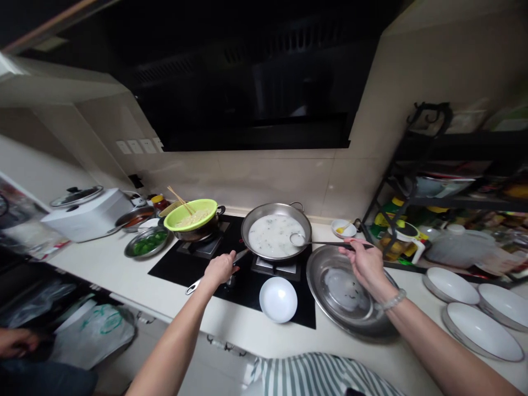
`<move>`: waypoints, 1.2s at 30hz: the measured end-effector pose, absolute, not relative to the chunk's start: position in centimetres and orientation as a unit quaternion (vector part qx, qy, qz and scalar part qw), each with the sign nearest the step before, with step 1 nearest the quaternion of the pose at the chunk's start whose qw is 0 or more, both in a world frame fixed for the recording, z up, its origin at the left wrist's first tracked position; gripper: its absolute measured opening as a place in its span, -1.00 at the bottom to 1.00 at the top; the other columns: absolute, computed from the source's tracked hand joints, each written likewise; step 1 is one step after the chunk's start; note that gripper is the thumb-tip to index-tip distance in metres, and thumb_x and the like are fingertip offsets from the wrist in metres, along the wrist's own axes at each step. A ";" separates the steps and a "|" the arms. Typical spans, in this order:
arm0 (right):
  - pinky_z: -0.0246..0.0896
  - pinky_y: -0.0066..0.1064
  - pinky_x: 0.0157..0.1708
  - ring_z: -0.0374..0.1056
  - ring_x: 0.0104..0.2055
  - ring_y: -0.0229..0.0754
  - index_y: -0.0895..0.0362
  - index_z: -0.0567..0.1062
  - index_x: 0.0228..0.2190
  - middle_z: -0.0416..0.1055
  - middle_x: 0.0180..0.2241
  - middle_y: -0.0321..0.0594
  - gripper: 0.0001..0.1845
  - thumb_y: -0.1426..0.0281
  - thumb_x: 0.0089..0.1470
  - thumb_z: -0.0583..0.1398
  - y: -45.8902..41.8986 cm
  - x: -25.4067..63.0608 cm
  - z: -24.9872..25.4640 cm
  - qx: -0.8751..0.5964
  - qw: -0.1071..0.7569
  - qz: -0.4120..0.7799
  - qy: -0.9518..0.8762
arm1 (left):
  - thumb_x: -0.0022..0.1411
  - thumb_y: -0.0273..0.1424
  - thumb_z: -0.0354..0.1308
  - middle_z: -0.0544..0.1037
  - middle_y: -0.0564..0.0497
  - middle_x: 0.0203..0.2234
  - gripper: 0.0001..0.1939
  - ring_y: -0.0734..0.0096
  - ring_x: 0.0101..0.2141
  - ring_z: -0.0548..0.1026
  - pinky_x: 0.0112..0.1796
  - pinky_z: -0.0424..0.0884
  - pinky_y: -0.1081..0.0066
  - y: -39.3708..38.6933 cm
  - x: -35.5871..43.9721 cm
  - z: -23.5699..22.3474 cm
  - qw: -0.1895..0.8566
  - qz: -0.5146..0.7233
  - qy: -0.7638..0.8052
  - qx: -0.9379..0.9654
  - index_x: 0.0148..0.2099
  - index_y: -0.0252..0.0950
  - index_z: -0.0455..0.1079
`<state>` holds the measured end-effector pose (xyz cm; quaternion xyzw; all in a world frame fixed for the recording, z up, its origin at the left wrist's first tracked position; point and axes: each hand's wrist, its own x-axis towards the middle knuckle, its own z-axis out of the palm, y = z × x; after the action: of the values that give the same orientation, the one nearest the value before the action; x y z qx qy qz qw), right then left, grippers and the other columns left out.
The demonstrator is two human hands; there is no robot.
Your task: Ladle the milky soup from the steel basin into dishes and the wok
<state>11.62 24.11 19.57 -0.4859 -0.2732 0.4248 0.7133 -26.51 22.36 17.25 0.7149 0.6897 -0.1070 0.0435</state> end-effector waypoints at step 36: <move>0.45 -0.20 -0.39 0.48 -0.47 -0.05 0.13 0.47 -0.31 0.51 -0.50 -0.14 -0.73 0.24 0.06 0.07 11.8 23.5 12.8 -0.658 0.476 0.116 -0.572 | 0.27 -0.24 0.00 0.54 -0.19 -0.21 -0.70 0.13 -0.18 0.53 -0.27 0.38 0.30 22.5 -26.5 17.3 0.045 -0.108 0.687 0.717 0.00 -0.24 0.23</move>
<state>23.54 11.78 12.79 -0.6584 -0.5717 0.1162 0.4756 -26.54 22.50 17.25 0.7175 0.6866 -0.1083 0.0453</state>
